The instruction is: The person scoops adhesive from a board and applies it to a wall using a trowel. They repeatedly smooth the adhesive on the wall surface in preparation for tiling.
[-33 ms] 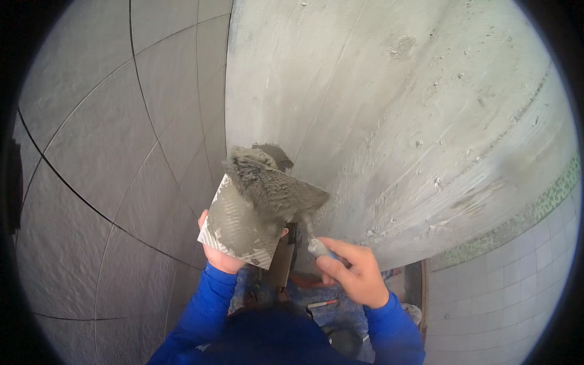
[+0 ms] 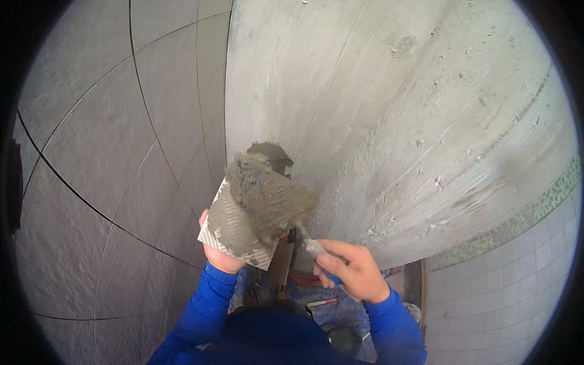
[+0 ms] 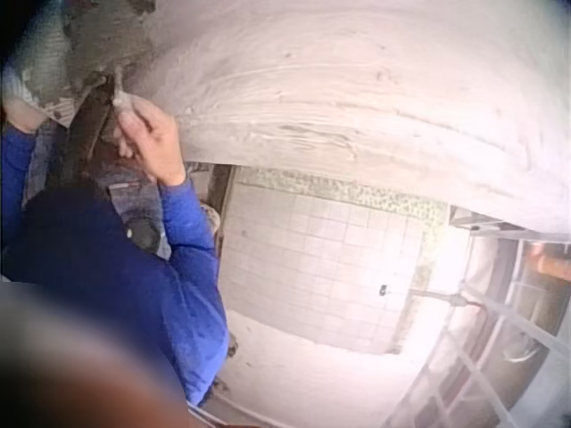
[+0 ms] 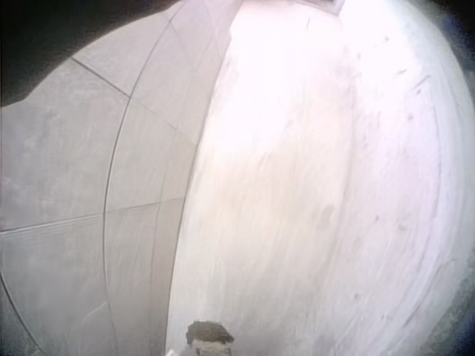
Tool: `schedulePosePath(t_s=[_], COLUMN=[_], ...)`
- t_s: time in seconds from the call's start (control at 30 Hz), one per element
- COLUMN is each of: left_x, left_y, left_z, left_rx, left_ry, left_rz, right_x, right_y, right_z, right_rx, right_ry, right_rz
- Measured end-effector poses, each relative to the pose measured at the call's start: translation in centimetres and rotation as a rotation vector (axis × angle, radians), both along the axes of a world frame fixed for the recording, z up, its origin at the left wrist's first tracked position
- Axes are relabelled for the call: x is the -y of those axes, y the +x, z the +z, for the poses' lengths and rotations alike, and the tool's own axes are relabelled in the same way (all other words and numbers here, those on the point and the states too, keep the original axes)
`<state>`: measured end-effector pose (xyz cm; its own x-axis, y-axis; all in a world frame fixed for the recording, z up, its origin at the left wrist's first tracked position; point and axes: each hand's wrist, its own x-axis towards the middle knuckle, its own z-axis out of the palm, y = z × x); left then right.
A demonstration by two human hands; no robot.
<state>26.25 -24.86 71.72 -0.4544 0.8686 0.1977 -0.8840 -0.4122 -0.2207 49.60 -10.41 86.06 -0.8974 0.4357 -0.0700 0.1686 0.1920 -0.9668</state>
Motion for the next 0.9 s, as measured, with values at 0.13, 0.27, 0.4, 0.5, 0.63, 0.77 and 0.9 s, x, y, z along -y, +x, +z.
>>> schedulePosePath(t_s=[0.13,0.27,0.4,0.5,0.63,0.77,0.9], left_x=[-0.1,0.2,-0.2,-0.1,-0.2,-0.2,-0.2], left_y=[-0.7,-0.5,-0.4,-1.1,-1.7,-2.2,-2.2], left_z=[-3.1,-5.9,-6.2,-5.2,-4.6,-4.8,-4.8], left_rx=[0.012,0.732,0.012,0.617,0.059,0.024,-0.011], left_ry=[0.037,0.230,-0.143,0.284,0.043,-0.086,-0.100], left_rz=[-0.064,-0.292,0.044,-0.190,-0.056,-0.045,-0.080], right_x=[-2.9,-5.0,-5.3,-4.1,-2.2,-1.5,-1.5], right_y=[-1.4,-0.1,2.4,3.8,4.0,3.0,1.2], right_z=[-3.0,-3.8,-1.3,0.5,0.1,-1.7,-3.9], right_rx=[0.264,0.435,0.663,0.630,0.194,0.121,0.126], right_ry=[-0.326,-0.272,-0.077,0.179,0.427,0.992,1.186], right_rz=[0.119,0.206,0.208,0.127,-0.063,0.082,0.109])
